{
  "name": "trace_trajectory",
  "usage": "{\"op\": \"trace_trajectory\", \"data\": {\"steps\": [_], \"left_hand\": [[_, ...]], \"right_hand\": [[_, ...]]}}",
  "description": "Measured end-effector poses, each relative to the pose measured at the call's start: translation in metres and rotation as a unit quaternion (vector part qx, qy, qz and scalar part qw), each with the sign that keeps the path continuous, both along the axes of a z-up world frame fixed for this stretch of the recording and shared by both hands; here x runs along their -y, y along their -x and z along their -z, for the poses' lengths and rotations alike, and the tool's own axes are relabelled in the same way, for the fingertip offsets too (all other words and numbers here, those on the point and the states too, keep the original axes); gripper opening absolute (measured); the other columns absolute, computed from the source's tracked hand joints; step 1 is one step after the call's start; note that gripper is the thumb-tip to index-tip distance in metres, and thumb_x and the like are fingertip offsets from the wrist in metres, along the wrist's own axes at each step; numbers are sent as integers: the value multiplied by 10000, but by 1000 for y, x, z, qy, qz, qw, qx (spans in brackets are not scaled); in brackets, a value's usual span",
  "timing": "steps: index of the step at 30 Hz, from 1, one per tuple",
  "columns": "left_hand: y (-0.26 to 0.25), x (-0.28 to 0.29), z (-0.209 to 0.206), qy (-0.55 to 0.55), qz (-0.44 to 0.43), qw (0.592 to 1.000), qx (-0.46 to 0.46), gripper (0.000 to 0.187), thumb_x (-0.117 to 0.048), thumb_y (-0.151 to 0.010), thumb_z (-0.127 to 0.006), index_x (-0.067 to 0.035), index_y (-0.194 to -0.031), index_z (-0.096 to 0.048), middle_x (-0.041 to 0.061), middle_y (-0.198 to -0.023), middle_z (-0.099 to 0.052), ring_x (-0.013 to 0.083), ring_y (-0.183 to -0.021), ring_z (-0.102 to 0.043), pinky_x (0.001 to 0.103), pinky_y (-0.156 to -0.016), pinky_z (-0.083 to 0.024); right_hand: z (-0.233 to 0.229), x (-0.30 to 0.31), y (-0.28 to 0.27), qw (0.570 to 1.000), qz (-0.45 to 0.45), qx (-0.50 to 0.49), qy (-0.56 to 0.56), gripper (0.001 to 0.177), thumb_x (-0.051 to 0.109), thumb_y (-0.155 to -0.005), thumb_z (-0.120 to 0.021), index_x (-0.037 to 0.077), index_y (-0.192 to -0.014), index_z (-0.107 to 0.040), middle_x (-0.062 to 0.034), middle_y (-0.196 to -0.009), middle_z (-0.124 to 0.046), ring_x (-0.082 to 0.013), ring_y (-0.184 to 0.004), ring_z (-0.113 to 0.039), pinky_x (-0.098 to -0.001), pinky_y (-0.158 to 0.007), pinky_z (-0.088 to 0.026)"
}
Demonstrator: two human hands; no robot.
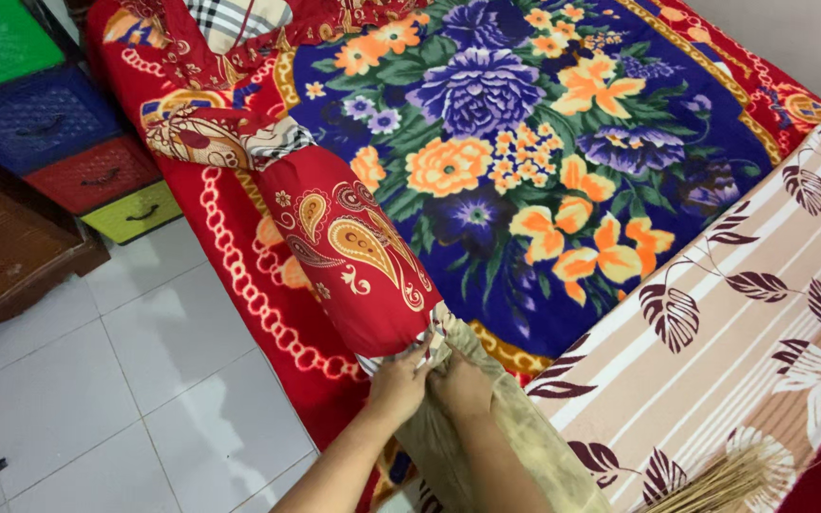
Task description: The person cleans a bolster by using a small broom to sweep debris off its surface and into a bin, then ties the end of the bolster case with string.
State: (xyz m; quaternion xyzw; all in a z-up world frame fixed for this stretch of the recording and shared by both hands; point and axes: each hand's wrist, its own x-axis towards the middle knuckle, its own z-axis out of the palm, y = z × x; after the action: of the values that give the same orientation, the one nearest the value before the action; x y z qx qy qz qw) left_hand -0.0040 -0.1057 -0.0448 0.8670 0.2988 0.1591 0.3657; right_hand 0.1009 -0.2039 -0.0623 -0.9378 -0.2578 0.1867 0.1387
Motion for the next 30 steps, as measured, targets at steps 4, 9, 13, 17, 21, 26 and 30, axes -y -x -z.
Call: {"op": "trace_trajectory", "data": {"steps": [4, 9, 13, 17, 21, 26, 30], "left_hand": [[2, 44, 19, 206, 28, 977, -50, 372, -388, -1015, -536, -265, -1345, -654, 144, -1107, -782, 327, -1022, -754, 440, -928, -573], [6, 55, 1, 215, 27, 971, -99, 529, -457, -999, -501, -340, -1514, -464, 147, -1197, -731, 366, -1112, -678, 465, -980, -510], [14, 38, -17, 223, 34, 968, -108, 626, -532, -987, -539, -399, -1563, -331, 151, -1252, -689, 374, -1169, -629, 468, -998, -480], [29, 34, -14, 198, 18, 972, -126, 638, -560, -964, -503, -465, -1565, -313, 140, -1251, -704, 362, -1126, -682, 462, -958, -527], [65, 30, 4, 196, -18, 974, -114, 646, -533, -940, -567, -436, -1551, -382, 124, -1255, -711, 343, -1155, -670, 455, -966, -522], [101, 22, 1, -81, -80, 992, 49, 506, -456, -844, -763, -194, -1251, -617, 161, -1157, -657, 374, -1106, -608, 474, -959, -490], [94, -8, -19, -163, -61, 979, 109, 545, -358, -826, -734, -6, -1232, -643, 205, -1160, -595, 415, -1118, -566, 548, -996, -445]], "right_hand": [[48, 6, -30, 999, -21, 3, 29, 361, 368, -964, -539, 101, -1156, -690, -200, -1048, -752, -389, -981, -734, -521, -855, -573], [49, 12, -36, 999, -37, 30, 1, 345, 328, -936, -548, 72, -1138, -661, -218, -1011, -744, -410, -949, -730, -533, -830, -564], [-7, 17, -40, 991, -126, -6, -37, 575, 386, -750, -708, 54, -1215, -650, -235, -1097, -737, -392, -1059, -701, -487, -917, -545], [-22, 52, -68, 958, -119, -149, -215, 838, 513, -673, -742, 72, -1375, -617, -228, -1309, -685, -351, -1193, -673, -445, -1005, -506], [12, 85, -51, 984, 121, -110, -71, 1056, 799, -802, -612, 60, -1532, -422, -250, -1463, -533, -385, -1364, -522, -460, -1119, -409], [-29, 70, 19, 984, 116, -131, 16, 1176, 840, -725, -593, 117, -1606, -302, -229, -1446, -568, -386, -1332, -568, -464, -1117, -430], [-80, 62, 64, 994, 36, -82, 69, 1129, 832, -645, -667, 129, -1507, -477, -190, -1412, -614, -340, -1307, -604, -442, -1088, -473]]}}
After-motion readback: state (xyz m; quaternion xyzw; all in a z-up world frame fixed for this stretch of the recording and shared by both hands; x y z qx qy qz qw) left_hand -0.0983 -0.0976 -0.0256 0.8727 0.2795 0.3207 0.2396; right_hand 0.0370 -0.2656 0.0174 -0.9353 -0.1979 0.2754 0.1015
